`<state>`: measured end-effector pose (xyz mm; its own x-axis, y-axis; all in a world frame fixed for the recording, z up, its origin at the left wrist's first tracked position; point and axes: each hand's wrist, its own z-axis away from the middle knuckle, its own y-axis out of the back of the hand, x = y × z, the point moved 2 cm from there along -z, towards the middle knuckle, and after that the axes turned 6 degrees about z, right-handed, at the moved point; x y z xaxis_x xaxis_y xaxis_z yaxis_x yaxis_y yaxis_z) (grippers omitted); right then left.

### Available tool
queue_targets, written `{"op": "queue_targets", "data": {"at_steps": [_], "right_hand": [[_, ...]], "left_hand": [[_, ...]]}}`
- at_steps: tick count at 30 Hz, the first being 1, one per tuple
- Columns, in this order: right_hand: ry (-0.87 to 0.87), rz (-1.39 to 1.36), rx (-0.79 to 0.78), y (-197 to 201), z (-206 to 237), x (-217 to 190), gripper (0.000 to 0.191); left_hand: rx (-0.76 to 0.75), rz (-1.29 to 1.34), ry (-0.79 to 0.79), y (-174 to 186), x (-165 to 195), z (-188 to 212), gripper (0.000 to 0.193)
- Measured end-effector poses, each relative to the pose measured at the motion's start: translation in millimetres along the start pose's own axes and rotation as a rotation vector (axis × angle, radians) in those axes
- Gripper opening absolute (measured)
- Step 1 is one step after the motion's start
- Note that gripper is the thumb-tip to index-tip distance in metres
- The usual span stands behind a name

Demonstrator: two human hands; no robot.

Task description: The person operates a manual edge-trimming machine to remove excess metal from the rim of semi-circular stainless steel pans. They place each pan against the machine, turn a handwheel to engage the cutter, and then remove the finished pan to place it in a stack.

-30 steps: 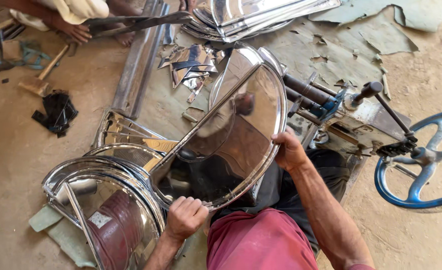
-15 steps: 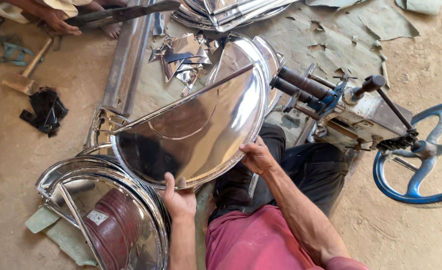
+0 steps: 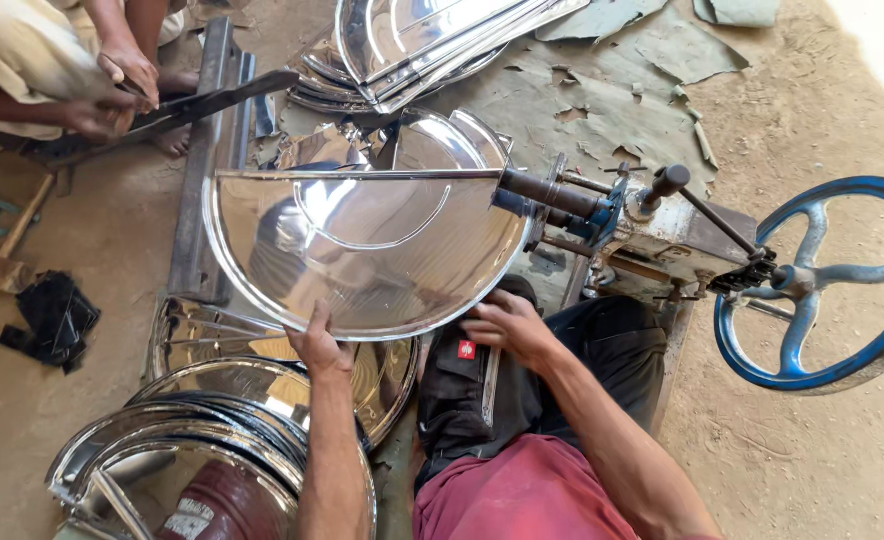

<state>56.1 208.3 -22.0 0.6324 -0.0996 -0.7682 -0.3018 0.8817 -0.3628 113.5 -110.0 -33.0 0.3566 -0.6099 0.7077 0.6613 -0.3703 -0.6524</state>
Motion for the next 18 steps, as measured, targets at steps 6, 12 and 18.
{"op": "queue_targets", "data": {"at_steps": [6, 12, 18], "right_hand": [[0.786, 1.205, 0.582, 64, 137, -111, 0.026], [0.579, 1.606, 1.012, 112, 175, -190, 0.05], [0.289, 1.604, 0.858, 98, 171, -176, 0.062]], "left_hand": [[-0.268, -0.085, 0.023, -22, 22, -72, 0.064], [-0.354, -0.104, 0.037, -24, 22, -97, 0.066], [-0.284, -0.089, 0.058, -5, 13, -101, 0.062]]}}
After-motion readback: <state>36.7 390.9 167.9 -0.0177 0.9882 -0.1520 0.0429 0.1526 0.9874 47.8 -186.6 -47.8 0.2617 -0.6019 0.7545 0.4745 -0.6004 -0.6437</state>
